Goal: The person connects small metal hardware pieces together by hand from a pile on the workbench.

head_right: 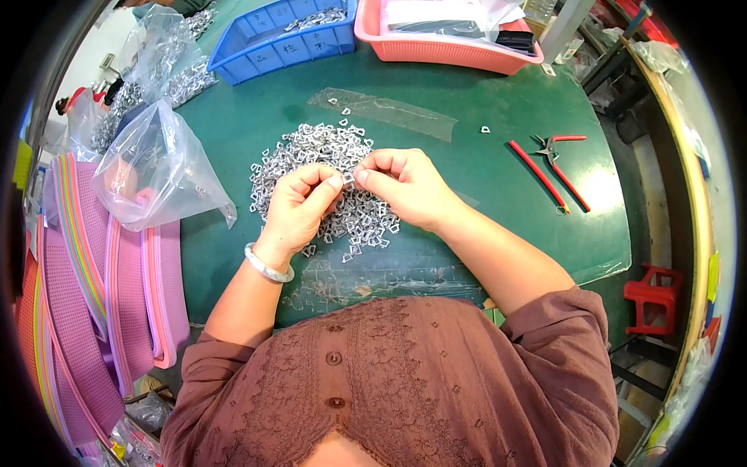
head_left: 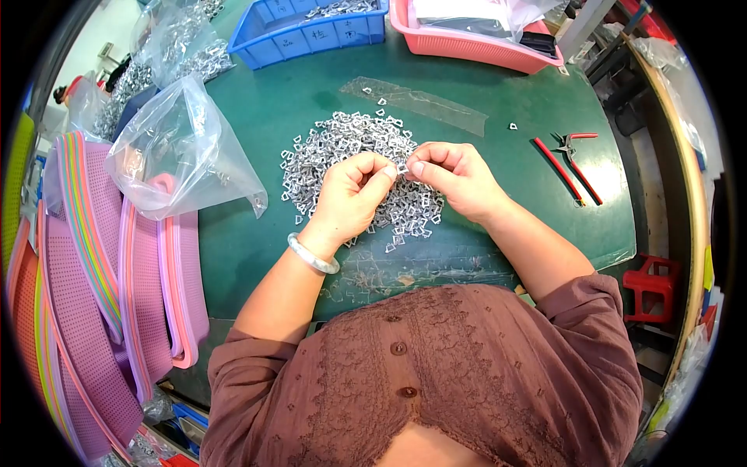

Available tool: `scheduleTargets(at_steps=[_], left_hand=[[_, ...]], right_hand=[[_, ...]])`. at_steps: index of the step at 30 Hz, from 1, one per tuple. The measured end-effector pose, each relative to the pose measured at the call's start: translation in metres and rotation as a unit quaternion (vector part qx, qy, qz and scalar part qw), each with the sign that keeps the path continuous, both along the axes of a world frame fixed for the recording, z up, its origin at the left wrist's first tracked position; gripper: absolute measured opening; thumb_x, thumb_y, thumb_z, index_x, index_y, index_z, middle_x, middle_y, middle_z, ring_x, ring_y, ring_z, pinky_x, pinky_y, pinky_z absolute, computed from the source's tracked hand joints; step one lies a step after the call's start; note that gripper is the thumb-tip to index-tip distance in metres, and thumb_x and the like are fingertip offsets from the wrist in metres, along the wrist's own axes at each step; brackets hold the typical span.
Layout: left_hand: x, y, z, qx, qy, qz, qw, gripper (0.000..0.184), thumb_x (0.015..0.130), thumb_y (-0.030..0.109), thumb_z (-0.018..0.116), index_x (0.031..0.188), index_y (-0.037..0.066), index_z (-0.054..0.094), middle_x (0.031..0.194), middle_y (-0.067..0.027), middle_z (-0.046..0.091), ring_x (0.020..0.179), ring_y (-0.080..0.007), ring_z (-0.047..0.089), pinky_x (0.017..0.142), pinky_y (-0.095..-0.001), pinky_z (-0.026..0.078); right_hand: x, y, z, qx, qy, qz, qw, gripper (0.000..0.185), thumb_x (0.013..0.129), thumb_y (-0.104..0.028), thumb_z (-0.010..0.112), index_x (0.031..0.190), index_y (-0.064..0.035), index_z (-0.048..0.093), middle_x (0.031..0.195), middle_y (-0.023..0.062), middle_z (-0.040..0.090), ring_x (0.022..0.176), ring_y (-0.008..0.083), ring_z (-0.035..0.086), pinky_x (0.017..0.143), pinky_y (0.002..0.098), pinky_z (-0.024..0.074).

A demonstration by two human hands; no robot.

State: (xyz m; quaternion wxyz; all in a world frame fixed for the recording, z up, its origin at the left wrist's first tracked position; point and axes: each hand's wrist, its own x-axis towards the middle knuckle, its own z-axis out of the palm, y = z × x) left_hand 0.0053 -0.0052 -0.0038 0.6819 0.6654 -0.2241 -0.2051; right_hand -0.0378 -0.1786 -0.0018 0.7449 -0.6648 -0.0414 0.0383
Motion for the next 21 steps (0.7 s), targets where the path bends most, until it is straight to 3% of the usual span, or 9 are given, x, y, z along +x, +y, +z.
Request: scheduleTargets(at_steps=[11, 21], left_hand=[[-0.001, -0.0002, 0.0011, -0.008, 0.012, 0.001, 1.0, 0.009, 0.084, 0.009, 0.053, 0.079, 0.003, 0.057, 0.066, 0.0051, 0.05, 0.057, -0.0016, 0.041, 0.05, -0.0171, 0.034], [-0.0022, 0.0006, 0.0091, 0.004, 0.079, -0.012, 0.997, 0.01, 0.084, 0.012, 0.052, 0.08, 0.004, 0.057, 0.066, 0.0029, 0.052, 0.055, -0.0033, 0.046, 0.049, -0.0172, 0.038]], right_hand=[[0.0005, -0.0006, -0.0021, -0.004, -0.005, 0.004, 1.0, 0.009, 0.081, -0.008, 0.058, 0.083, 0.0006, 0.059, 0.076, -0.002, 0.055, 0.069, 0.0027, 0.046, 0.06, 0.0183, 0.0398], [-0.0001, 0.0002, 0.0032, -0.171, -0.185, -0.036, 0.967, 0.006, 0.076, -0.001, 0.058, 0.082, -0.0014, 0.058, 0.081, 0.0048, 0.056, 0.072, 0.0116, 0.052, 0.064, 0.0239, 0.0422]])
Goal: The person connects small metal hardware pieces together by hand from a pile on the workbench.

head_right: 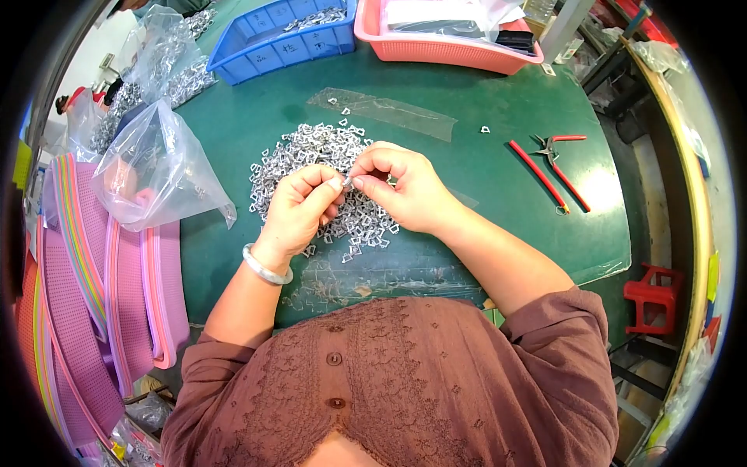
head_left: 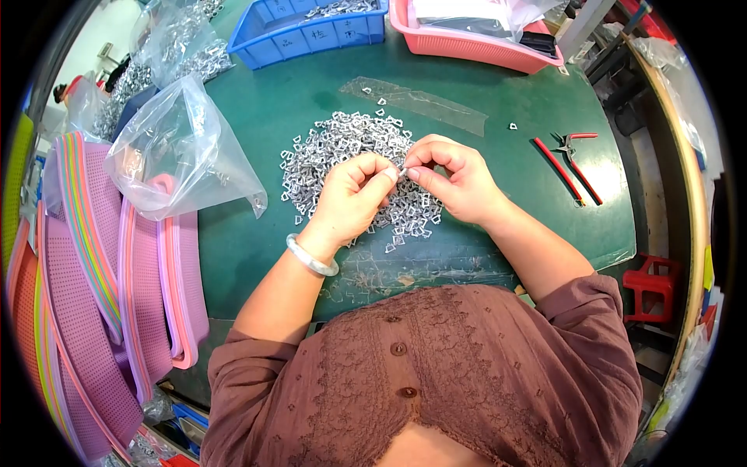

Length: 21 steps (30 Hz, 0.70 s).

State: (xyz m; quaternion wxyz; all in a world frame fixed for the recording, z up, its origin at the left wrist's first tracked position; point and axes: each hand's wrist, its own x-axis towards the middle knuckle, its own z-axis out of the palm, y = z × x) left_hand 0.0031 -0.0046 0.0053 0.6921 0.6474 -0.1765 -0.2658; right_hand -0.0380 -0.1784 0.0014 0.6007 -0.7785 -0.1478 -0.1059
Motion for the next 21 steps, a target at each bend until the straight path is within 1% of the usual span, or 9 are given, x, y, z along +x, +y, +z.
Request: scheduleTargets(at_steps=[2, 4, 7, 11, 14, 17, 19, 21], left_hand=[[-0.0002, 0.0001, 0.0005, -0.019, 0.044, -0.002, 0.999, 0.01, 0.084, 0.013, 0.052, 0.08, 0.005, 0.057, 0.066, 0.0024, 0.053, 0.054, -0.0034, 0.046, 0.048, -0.0162, 0.037], [-0.001, 0.0, 0.0014, -0.054, 0.106, -0.002, 0.993, 0.01, 0.085, 0.015, 0.052, 0.081, 0.006, 0.056, 0.066, 0.002, 0.053, 0.053, -0.0029, 0.045, 0.046, -0.0145, 0.036], [-0.0003, 0.0011, 0.0026, -0.069, 0.137, 0.007, 0.988, 0.008, 0.085, 0.013, 0.053, 0.081, 0.006, 0.056, 0.066, 0.0021, 0.053, 0.052, -0.0031, 0.045, 0.045, -0.0147, 0.036], [0.0003, 0.0004, -0.0006, -0.091, 0.112, 0.024, 0.989, 0.006, 0.084, 0.011, 0.054, 0.081, 0.006, 0.055, 0.066, 0.0015, 0.053, 0.052, -0.0033, 0.045, 0.045, -0.0152, 0.036], [0.0005, -0.0004, -0.0006, -0.091, 0.102, 0.039, 0.99, 0.005, 0.084, 0.009, 0.054, 0.081, 0.005, 0.055, 0.067, 0.0011, 0.053, 0.053, -0.0035, 0.045, 0.046, -0.0158, 0.036], [0.0009, -0.0004, -0.0002, -0.084, 0.09, 0.05, 0.991, 0.006, 0.083, 0.009, 0.053, 0.08, 0.004, 0.055, 0.068, 0.0003, 0.053, 0.054, -0.004, 0.047, 0.047, -0.0165, 0.038], [0.002, 0.0007, -0.0015, -0.091, 0.089, 0.049, 0.991, 0.007, 0.083, 0.009, 0.053, 0.08, 0.003, 0.056, 0.069, -0.001, 0.056, 0.057, -0.0049, 0.05, 0.048, -0.0169, 0.04], [0.003, -0.0008, -0.0015, -0.116, 0.105, 0.054, 0.986, 0.007, 0.083, 0.008, 0.051, 0.081, 0.003, 0.055, 0.073, -0.0042, 0.057, 0.061, -0.0089, 0.054, 0.052, -0.0197, 0.044]], right_hand=[[0.0016, -0.0004, -0.0018, -0.016, -0.051, -0.003, 0.999, 0.007, 0.075, 0.0, 0.058, 0.082, -0.0016, 0.058, 0.081, 0.006, 0.056, 0.073, 0.0142, 0.054, 0.065, 0.025, 0.0432], [0.0016, -0.0002, -0.0005, -0.025, -0.074, -0.003, 0.997, 0.008, 0.075, 0.001, 0.058, 0.082, -0.0016, 0.058, 0.082, 0.0069, 0.057, 0.075, 0.0162, 0.055, 0.067, 0.0258, 0.0438], [0.0023, -0.0006, -0.0002, -0.037, -0.092, -0.003, 0.995, 0.008, 0.074, 0.002, 0.059, 0.082, -0.0016, 0.058, 0.082, 0.0076, 0.058, 0.076, 0.0175, 0.056, 0.068, 0.0264, 0.0442], [0.0041, -0.0004, -0.0033, -0.04, -0.095, -0.002, 0.995, 0.009, 0.074, 0.002, 0.059, 0.083, -0.0018, 0.058, 0.082, 0.0075, 0.058, 0.076, 0.0177, 0.056, 0.067, 0.0268, 0.0445], [0.0021, 0.0001, -0.0009, -0.026, -0.041, -0.022, 0.999, 0.009, 0.074, 0.001, 0.059, 0.083, -0.0022, 0.059, 0.08, 0.0068, 0.059, 0.075, 0.0176, 0.056, 0.066, 0.0264, 0.0444], [0.0025, -0.004, -0.0013, -0.054, 0.008, -0.037, 0.998, 0.009, 0.076, 0.001, 0.057, 0.085, -0.0007, 0.059, 0.087, 0.0069, 0.058, 0.08, 0.0154, 0.055, 0.071, 0.0252, 0.0428], [0.0059, -0.0072, -0.0069, -0.116, -0.038, -0.054, 0.991, 0.009, 0.074, 0.0, 0.058, 0.083, -0.0016, 0.059, 0.087, 0.007, 0.058, 0.08, 0.0176, 0.055, 0.072, 0.0273, 0.0428], [0.0076, -0.0092, -0.0089, -0.179, -0.068, -0.065, 0.979, 0.009, 0.072, -0.001, 0.059, 0.081, -0.0025, 0.059, 0.087, 0.0071, 0.058, 0.081, 0.0199, 0.054, 0.072, 0.0296, 0.0426]])
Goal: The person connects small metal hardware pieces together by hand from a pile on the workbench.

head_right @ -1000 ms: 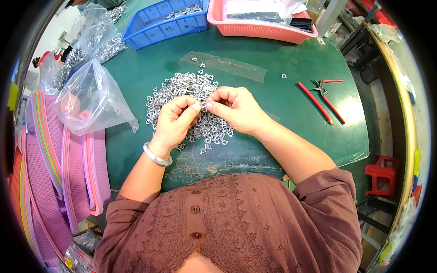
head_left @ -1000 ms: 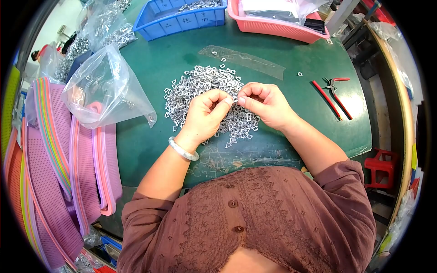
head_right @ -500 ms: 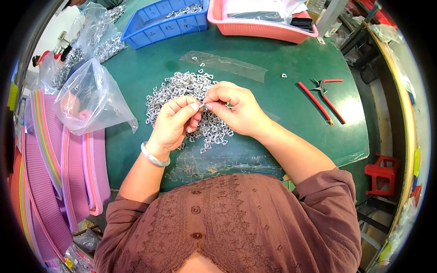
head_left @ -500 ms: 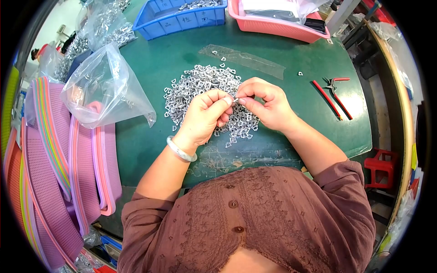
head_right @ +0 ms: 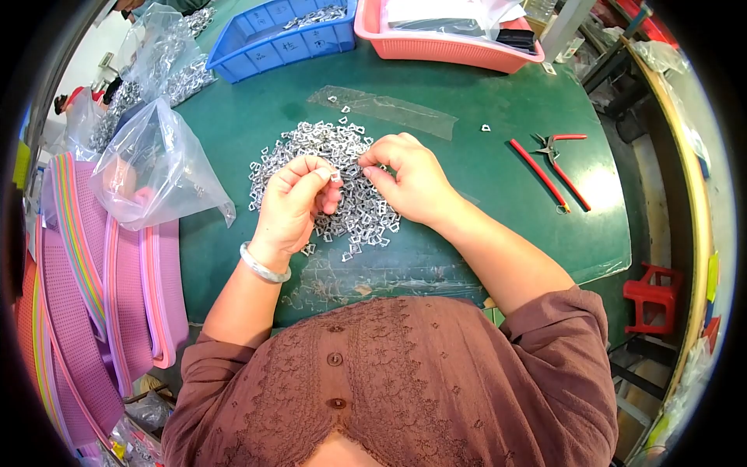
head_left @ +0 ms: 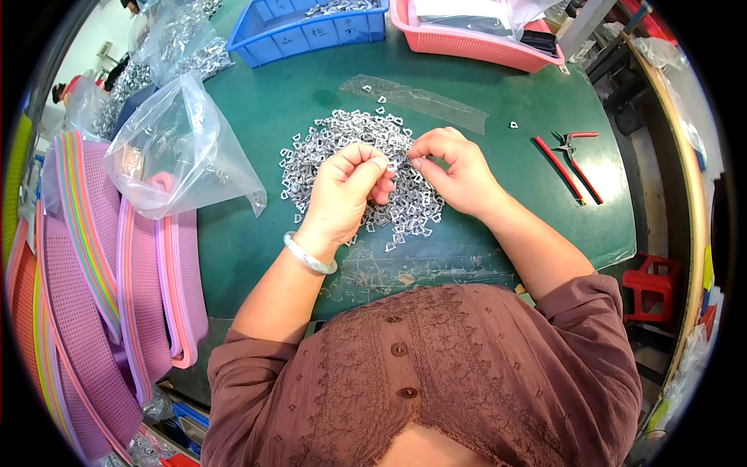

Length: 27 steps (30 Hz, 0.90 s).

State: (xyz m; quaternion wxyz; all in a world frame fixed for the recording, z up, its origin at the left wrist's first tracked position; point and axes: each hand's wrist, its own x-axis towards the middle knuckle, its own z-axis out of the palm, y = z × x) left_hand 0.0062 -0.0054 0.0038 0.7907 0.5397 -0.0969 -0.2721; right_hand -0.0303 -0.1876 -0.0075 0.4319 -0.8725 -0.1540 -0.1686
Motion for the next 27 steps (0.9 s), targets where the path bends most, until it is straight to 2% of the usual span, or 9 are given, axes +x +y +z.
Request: scheduleTargets(at_steps=[4, 7, 10, 14, 16, 20, 23, 27], left_hand=[[0.002, 0.001, 0.004, -0.063, 0.075, 0.002, 0.995, 0.007, 0.083, 0.005, 0.047, 0.084, 0.002, 0.053, 0.083, -0.0105, 0.059, 0.07, -0.0174, 0.06, 0.061, -0.0256, 0.05], [0.006, 0.004, 0.0, -0.109, 0.095, -0.007, 0.989, 0.009, 0.081, 0.003, 0.045, 0.086, 0.002, 0.052, 0.085, -0.0121, 0.059, 0.073, -0.0197, 0.06, 0.063, -0.0266, 0.05], [0.006, 0.004, 0.0, -0.105, 0.085, -0.01, 0.991, 0.009, 0.08, 0.003, 0.046, 0.086, 0.002, 0.052, 0.085, -0.0111, 0.059, 0.073, -0.0183, 0.06, 0.063, -0.0257, 0.05], [0.006, 0.005, -0.002, -0.068, 0.067, -0.016, 0.995, 0.009, 0.08, 0.004, 0.047, 0.087, 0.003, 0.053, 0.082, -0.0081, 0.058, 0.067, -0.0131, 0.056, 0.056, -0.0218, 0.045], [0.004, 0.003, -0.001, -0.048, 0.059, -0.006, 0.997, 0.008, 0.081, 0.005, 0.048, 0.087, 0.004, 0.054, 0.077, -0.0059, 0.058, 0.061, -0.0097, 0.053, 0.05, -0.0193, 0.042], [0.0, 0.0, 0.001, 0.079, 0.018, -0.011, 0.997, 0.009, 0.085, 0.012, 0.051, 0.085, 0.005, 0.056, 0.066, -0.0012, 0.056, 0.047, -0.0046, 0.047, 0.039, -0.0147, 0.034], [-0.003, 0.0, 0.003, 0.107, 0.012, -0.035, 0.994, 0.011, 0.085, 0.014, 0.051, 0.084, 0.005, 0.057, 0.064, -0.0011, 0.056, 0.046, -0.0043, 0.047, 0.039, -0.0142, 0.034], [0.0, 0.004, 0.003, 0.037, 0.092, -0.092, 0.991, 0.01, 0.084, 0.01, 0.05, 0.084, 0.004, 0.057, 0.065, -0.0019, 0.056, 0.046, -0.0044, 0.047, 0.039, -0.014, 0.034]], right_hand=[[0.001, 0.0, 0.0, -0.11, -0.021, -0.004, 0.994, 0.01, 0.066, -0.002, 0.062, 0.076, -0.004, 0.059, 0.084, 0.0064, 0.056, 0.08, 0.0232, 0.05, 0.074, 0.033, 0.0414], [0.0, 0.002, -0.002, -0.141, -0.018, -0.005, 0.99, 0.009, 0.065, -0.006, 0.062, 0.074, -0.0058, 0.06, 0.082, 0.0047, 0.054, 0.083, 0.024, 0.048, 0.076, 0.0339, 0.0387], [-0.001, 0.004, -0.003, -0.152, -0.012, -0.008, 0.988, 0.008, 0.065, -0.007, 0.062, 0.073, -0.0065, 0.061, 0.082, 0.0041, 0.053, 0.084, 0.0241, 0.047, 0.077, 0.034, 0.0373], [0.0, 0.005, -0.007, -0.157, -0.027, -0.007, 0.987, 0.01, 0.064, -0.005, 0.062, 0.074, -0.0064, 0.061, 0.081, 0.0041, 0.053, 0.081, 0.0243, 0.048, 0.075, 0.0343, 0.0384], [0.001, 0.004, -0.005, -0.108, -0.029, -0.004, 0.994, 0.009, 0.066, -0.005, 0.062, 0.075, -0.006, 0.061, 0.078, 0.0047, 0.055, 0.078, 0.0242, 0.049, 0.072, 0.0342, 0.0401], [0.0, 0.006, 0.001, 0.043, -0.006, 0.022, 0.999, 0.007, 0.07, -0.005, 0.063, 0.077, -0.0049, 0.061, 0.074, 0.0056, 0.059, 0.074, 0.0222, 0.054, 0.067, 0.0319, 0.0437], [-0.004, 0.009, 0.008, 0.13, 0.038, 0.07, 0.988, 0.005, 0.074, -0.005, 0.062, 0.079, -0.004, 0.062, 0.075, 0.0059, 0.06, 0.074, 0.0194, 0.057, 0.067, 0.0287, 0.0448], [-0.003, 0.009, 0.009, 0.148, 0.027, 0.108, 0.983, 0.008, 0.075, -0.003, 0.061, 0.083, -0.0032, 0.063, 0.077, 0.0055, 0.06, 0.075, 0.0164, 0.057, 0.067, 0.0263, 0.0447]])
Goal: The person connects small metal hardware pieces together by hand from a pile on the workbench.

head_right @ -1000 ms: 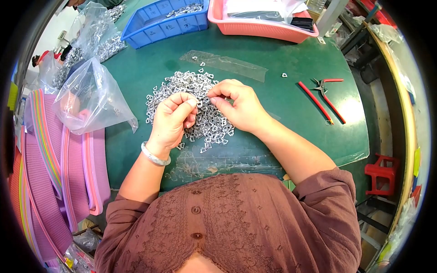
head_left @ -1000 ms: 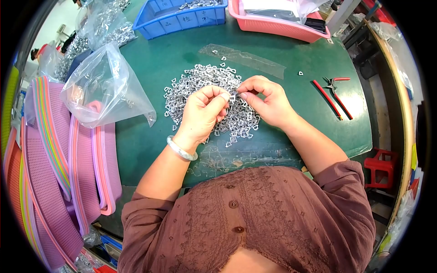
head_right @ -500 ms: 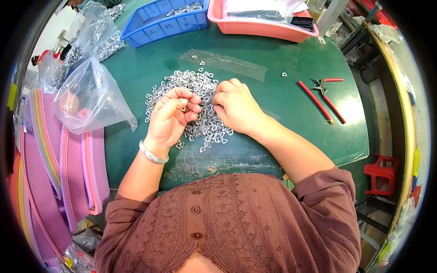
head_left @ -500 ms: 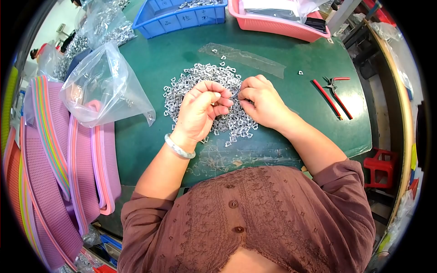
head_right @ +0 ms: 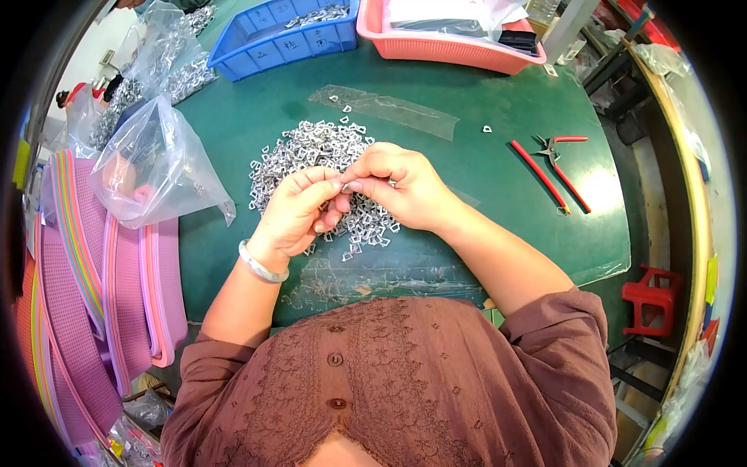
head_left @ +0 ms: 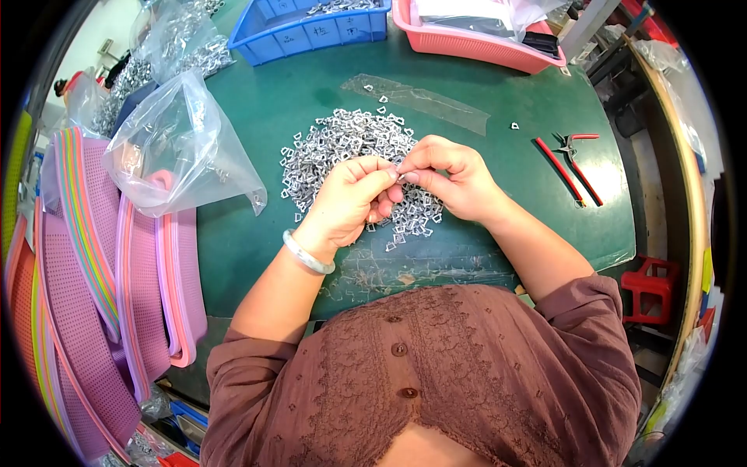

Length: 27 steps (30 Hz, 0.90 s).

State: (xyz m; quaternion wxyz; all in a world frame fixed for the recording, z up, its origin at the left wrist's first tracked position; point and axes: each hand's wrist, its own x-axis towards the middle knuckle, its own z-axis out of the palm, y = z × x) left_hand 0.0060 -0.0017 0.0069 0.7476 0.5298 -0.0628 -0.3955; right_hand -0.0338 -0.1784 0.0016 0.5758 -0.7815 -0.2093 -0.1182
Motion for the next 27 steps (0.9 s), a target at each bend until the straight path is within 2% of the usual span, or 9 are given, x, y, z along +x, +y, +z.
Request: scheduleTargets(at_steps=[2, 9, 17, 20, 27], left_hand=[[0.0, 0.001, 0.0, -0.021, 0.019, -0.007, 1.0, 0.009, 0.084, 0.01, 0.051, 0.082, 0.004, 0.057, 0.065, -0.0028, 0.056, 0.048, -0.005, 0.047, 0.04, -0.0148, 0.035], [-0.002, -0.001, -0.001, -0.065, 0.058, -0.003, 0.996, 0.008, 0.083, 0.008, 0.052, 0.086, 0.002, 0.056, 0.068, -0.0035, 0.057, 0.051, -0.0064, 0.049, 0.043, -0.0161, 0.037], [-0.002, -0.003, 0.0, -0.087, 0.037, 0.009, 0.995, 0.009, 0.084, 0.007, 0.05, 0.091, 0.003, 0.055, 0.072, -0.004, 0.057, 0.054, -0.0062, 0.05, 0.044, -0.0148, 0.039], [-0.003, -0.004, -0.001, -0.072, 0.015, 0.035, 0.997, 0.007, 0.085, 0.008, 0.051, 0.089, 0.004, 0.054, 0.073, -0.0038, 0.058, 0.056, -0.0067, 0.053, 0.046, -0.0151, 0.041], [-0.004, -0.006, -0.003, -0.051, -0.004, 0.081, 0.995, 0.004, 0.084, 0.009, 0.054, 0.087, 0.006, 0.055, 0.073, -0.003, 0.059, 0.057, -0.0075, 0.055, 0.047, -0.0168, 0.043]], right_hand=[[-0.001, 0.0, 0.002, 0.018, 0.033, 0.0, 0.999, 0.009, 0.076, -0.003, 0.061, 0.085, -0.0029, 0.063, 0.078, 0.0055, 0.06, 0.075, 0.0154, 0.057, 0.068, 0.026, 0.0445], [-0.002, 0.002, 0.001, 0.037, 0.027, 0.003, 0.999, 0.012, 0.075, -0.003, 0.061, 0.087, -0.0034, 0.064, 0.079, 0.0059, 0.06, 0.075, 0.0143, 0.056, 0.067, 0.0248, 0.0448], [-0.001, 0.001, -0.004, 0.029, 0.008, -0.011, 0.999, 0.013, 0.075, -0.003, 0.061, 0.088, -0.0039, 0.064, 0.082, 0.0059, 0.058, 0.075, 0.0137, 0.056, 0.066, 0.0244, 0.0445], [-0.004, 0.003, 0.001, 0.049, 0.072, -0.036, 0.996, 0.012, 0.076, -0.004, 0.061, 0.088, -0.0032, 0.062, 0.082, 0.0047, 0.057, 0.071, 0.0107, 0.053, 0.063, 0.023, 0.0426], [-0.001, -0.001, -0.009, 0.071, 0.109, -0.019, 0.991, 0.009, 0.076, -0.008, 0.062, 0.082, -0.0015, 0.06, 0.08, 0.0027, 0.055, 0.066, 0.0073, 0.048, 0.058, 0.0207, 0.0394]])
